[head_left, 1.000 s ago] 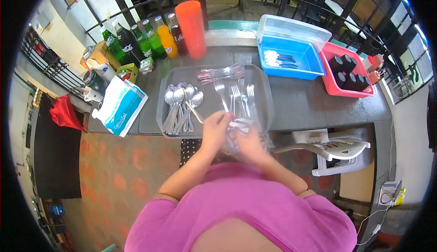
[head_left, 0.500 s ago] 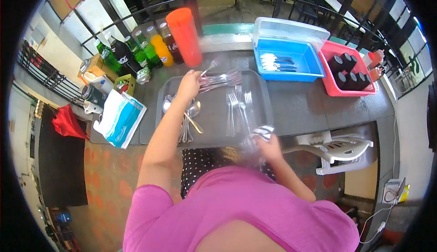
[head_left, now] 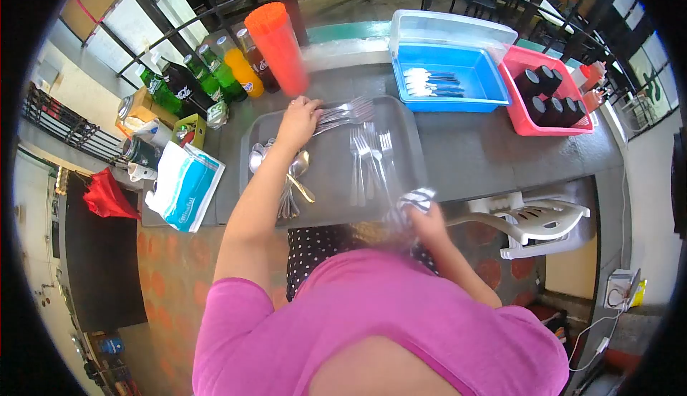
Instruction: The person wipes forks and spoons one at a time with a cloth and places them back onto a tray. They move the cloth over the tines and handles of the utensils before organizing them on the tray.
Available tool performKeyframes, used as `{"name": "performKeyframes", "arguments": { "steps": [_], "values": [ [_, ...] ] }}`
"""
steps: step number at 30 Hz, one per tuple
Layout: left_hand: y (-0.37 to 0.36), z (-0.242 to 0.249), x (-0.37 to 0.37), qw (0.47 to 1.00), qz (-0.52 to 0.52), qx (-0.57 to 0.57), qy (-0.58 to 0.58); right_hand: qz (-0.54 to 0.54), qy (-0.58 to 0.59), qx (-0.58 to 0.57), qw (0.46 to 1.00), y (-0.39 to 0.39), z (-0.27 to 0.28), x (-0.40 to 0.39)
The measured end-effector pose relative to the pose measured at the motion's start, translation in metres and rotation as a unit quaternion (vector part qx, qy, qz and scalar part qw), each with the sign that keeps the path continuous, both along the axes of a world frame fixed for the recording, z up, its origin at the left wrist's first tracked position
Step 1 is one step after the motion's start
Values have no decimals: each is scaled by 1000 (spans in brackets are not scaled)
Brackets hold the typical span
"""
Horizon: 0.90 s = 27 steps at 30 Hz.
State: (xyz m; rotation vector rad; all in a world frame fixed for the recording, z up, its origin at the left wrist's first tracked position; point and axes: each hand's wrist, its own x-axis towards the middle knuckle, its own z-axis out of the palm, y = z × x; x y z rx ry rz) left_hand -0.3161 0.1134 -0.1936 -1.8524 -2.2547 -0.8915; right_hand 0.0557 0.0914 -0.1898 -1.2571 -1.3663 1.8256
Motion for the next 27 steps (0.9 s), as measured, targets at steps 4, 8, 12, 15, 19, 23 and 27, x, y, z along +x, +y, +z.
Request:
{"name": "performKeyframes", "arguments": {
  "steps": [4, 8, 12, 15, 19, 23, 27],
  "values": [
    [-26, 43, 55, 974, -103, -39, -196, 15, -27, 11, 999, -1, 13, -2],
    [-103, 194, 99, 773, -537, -95, -325, -15, -75, 11, 997, -1, -8, 2],
    [-172, 256, 152, 571, -740, -156, -320, -7, -51, 5, 999, 0, -13, 0],
    [-183, 262, 171, 574, -736, -171, -315, 7, -32, -31, 999, -5, -5, -4],
    [-198, 263, 178, 585, -726, -184, -312, 38, 37, -30, 998, -13, 2, -5],
    [-208, 261, 182, 594, -716, -194, -311, 61, -3, -5, 998, -25, 11, -2],
    [-215, 258, 187, 592, -716, -198, -311, 72, -32, -36, 996, -26, 10, 3]
  ]
}}
